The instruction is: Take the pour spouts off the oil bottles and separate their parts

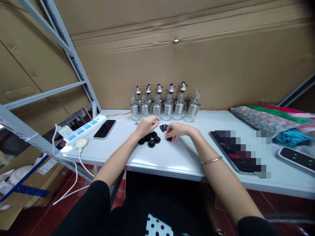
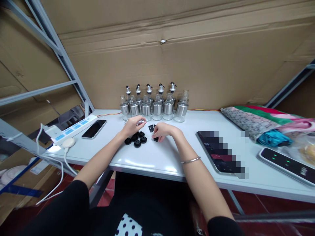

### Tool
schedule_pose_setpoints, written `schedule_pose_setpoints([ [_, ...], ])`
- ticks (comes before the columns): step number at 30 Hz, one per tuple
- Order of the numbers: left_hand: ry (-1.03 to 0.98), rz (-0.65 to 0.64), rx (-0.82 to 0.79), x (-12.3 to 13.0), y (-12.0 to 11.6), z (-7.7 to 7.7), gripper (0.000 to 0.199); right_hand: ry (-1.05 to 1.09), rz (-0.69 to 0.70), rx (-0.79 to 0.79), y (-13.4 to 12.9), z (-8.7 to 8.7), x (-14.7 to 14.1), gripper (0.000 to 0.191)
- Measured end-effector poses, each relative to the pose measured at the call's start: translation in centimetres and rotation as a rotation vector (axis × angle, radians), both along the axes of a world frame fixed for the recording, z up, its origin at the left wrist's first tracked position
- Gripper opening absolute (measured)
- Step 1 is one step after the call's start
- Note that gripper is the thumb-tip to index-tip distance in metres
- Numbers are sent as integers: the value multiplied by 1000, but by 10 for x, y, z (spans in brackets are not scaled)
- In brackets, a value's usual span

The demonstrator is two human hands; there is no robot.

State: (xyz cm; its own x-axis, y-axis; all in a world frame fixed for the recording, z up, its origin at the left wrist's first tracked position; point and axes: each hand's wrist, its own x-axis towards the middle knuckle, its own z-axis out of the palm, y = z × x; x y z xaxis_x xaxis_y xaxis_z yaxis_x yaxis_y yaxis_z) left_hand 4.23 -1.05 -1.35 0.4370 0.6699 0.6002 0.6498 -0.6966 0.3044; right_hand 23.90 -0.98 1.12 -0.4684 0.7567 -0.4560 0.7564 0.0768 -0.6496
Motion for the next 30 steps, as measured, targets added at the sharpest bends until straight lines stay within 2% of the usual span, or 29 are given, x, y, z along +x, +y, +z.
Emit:
schedule_pose_setpoints([
  [10,-14,-16,-3,0,0,-2,12,-88,25,126,-7,7,-5,19],
  [22,-7,-9,-3,0,2,-2,12,22,-20,43,-3,2,-3,12],
  [30,-1,-17,14,-1,2,-2,12,-22,25,36,-4,3,-3,24],
])
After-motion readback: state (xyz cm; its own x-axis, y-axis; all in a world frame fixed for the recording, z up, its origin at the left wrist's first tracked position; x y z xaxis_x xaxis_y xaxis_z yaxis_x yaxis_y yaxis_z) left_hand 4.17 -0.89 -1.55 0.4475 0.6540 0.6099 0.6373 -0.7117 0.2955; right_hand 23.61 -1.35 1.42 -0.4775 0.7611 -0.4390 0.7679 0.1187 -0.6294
